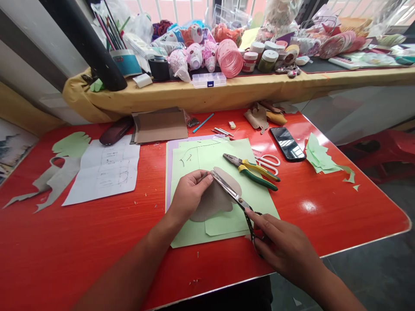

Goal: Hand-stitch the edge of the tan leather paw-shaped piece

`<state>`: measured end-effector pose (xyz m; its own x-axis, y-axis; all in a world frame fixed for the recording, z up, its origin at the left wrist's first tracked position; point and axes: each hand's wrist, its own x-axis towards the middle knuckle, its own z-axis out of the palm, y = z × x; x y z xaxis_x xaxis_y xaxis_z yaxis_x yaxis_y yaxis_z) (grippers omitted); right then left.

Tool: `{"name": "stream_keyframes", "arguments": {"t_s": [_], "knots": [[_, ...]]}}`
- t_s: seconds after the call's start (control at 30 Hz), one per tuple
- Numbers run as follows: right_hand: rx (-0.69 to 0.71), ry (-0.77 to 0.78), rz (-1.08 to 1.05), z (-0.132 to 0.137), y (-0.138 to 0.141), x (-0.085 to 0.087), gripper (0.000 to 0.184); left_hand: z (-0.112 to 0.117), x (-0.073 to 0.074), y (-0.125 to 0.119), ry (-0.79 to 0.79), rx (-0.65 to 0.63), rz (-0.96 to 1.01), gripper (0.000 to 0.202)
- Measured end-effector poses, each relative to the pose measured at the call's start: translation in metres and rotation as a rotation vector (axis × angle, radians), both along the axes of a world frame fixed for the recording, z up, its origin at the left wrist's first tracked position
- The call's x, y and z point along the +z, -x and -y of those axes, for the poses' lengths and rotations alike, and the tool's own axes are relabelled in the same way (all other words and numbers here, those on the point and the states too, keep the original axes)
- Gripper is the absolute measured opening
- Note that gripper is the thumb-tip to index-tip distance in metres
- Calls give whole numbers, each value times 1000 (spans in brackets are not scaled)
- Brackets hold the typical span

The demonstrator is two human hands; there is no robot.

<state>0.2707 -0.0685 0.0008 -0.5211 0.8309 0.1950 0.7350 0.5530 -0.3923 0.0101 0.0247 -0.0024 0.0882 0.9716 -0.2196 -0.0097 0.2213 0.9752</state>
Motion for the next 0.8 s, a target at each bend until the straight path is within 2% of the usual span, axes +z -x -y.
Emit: {"name": "stream_keyframes", "arguments": {"t_s": [0.2, 0.4, 0.8], "knots": [[34, -18, 6, -9, 0, -1, 64, -1, 2, 1, -4, 32, -12, 32], [55, -38, -23, -12, 1, -3, 60, -2, 3, 0, 39, 63, 68, 29], [97, -81, -17, -14, -2, -5, 57, -1, 1, 3, 52, 18, 105, 29]]}}
